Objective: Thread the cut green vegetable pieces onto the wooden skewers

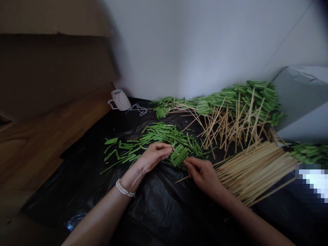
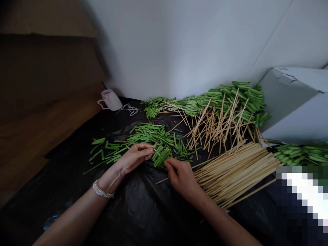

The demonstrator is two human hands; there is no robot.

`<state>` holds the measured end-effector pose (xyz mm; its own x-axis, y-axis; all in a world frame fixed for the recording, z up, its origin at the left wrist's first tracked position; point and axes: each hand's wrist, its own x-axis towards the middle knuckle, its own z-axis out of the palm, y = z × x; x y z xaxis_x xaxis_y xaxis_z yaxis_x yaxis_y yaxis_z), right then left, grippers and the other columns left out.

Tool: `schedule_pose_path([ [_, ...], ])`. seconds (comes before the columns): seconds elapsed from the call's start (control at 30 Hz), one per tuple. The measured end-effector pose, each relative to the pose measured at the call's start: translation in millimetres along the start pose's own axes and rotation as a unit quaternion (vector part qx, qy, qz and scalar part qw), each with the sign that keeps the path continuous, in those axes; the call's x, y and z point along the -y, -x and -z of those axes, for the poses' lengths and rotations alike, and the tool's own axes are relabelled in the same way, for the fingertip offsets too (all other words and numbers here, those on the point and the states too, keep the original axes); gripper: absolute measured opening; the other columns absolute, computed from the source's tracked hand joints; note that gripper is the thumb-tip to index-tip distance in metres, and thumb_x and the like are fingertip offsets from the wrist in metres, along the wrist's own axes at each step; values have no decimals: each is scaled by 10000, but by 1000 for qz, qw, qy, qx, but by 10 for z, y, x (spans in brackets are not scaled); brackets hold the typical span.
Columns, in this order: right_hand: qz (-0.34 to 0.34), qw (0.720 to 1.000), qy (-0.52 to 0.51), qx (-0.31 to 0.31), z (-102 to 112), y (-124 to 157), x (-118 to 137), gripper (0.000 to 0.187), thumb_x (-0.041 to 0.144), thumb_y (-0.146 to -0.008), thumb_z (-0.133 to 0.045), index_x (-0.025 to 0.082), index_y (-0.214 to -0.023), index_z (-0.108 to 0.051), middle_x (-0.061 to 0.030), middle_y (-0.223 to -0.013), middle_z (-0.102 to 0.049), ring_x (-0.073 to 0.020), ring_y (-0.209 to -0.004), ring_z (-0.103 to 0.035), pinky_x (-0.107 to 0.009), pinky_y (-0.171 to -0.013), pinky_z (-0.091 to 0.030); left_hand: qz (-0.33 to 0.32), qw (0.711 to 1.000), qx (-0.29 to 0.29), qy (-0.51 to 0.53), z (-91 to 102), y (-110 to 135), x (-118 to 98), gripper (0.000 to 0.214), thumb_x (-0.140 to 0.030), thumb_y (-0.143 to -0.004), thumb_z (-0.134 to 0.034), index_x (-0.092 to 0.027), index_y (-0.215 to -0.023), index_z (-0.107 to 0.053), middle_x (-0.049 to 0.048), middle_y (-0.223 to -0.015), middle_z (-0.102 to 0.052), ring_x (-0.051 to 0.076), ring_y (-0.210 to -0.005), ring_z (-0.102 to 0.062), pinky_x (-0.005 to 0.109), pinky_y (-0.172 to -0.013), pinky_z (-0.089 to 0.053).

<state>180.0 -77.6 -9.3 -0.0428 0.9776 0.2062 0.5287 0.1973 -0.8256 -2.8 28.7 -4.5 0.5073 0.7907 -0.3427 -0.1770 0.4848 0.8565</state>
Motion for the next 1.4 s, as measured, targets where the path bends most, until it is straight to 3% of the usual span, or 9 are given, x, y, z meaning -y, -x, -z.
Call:
schedule_pose_path([
  [0.43, -4, 1000, 2, -9, 31, -24, 2, 306, 293, -932, -446, 194, -660, -545, 35, -546, -505, -97, -514, -472, -215, -542, -335, -67, 993, -1, -92, -3, -14, 67, 229, -329, -657, -818, -156, -796, -757, 17, -743, -688, 88, -646, -562, 225, -654, -425],
  [0.53, -34, 998, -22, -44, 99, -48, -8, 280, 329, -927, -466, 192, -717, -589, 39, -526, -516, -100, -495, -477, -209, -524, -350, -124, 984, -53, -115, 65, -39, -20, 260, -384, -725, -756, -165, -865, -757, 47, -849, -720, 119, -723, -599, 247, -711, -448],
  [0.63, -60, 994, -47, -79, 152, -68, -26, 257, 363, -919, -482, 183, -813, -632, 42, -513, -537, -104, -471, -470, -211, -495, -354, -202, 948, -127, -213, 171, -76, -114, 246, -370, -767, -710, -166, -898, -748, 66, -939, -734, 163, -834, -631, 278, -783, -459],
  [0.7, -62, 993, -52, -82, 161, -73, -34, 263, 372, -916, -485, 178, -836, -644, 40, -515, -545, -106, -474, -478, -213, -494, -359, -242, 911, -143, -301, 222, -98, -137, 200, -324, -785, -687, -160, -885, -745, 72, -944, -737, 189, -880, -644, 307, -835, -457],
  [0.97, -62, 995, -49, -64, 122, -66, -27, 269, 379, -915, -487, 191, -794, -636, 36, -521, -556, -111, -484, -500, -219, -509, -375, -326, 725, -89, -600, 209, -112, 13, 175, -233, -882, -563, -209, -926, -730, 58, -921, -691, 209, -911, -594, 373, -876, -420],
  [1.07, -65, 995, -51, -62, 112, -60, -25, 269, 379, -915, -489, 194, -782, -631, 37, -520, -551, -111, -488, -501, -220, -513, -376, -329, 678, -64, -655, 223, -105, 48, 170, -236, -883, -565, -225, -916, -731, 56, -1009, -691, 228, -985, -556, 398, -905, -388],
  [1.23, -57, 996, -37, -61, 99, -48, -19, 266, 372, -918, -486, 197, -781, -632, 34, -525, -542, -116, -492, -498, -228, -515, -370, -323, 648, -74, -685, 260, -113, 74, 189, -222, -879, -557, -240, -929, -738, 67, -1020, -709, 272, -1023, -527, 430, -876, -369],
  [1.4, -56, 996, -39, -64, 97, -55, -21, 274, 383, -917, -489, 198, -772, -629, 31, -521, -545, -120, -492, -508, -228, -515, -377, -352, 682, -78, -636, 266, -129, 37, 169, -181, -851, -574, -227, -890, -732, 65, -975, -708, 243, -966, -562, 407, -897, -397],
])
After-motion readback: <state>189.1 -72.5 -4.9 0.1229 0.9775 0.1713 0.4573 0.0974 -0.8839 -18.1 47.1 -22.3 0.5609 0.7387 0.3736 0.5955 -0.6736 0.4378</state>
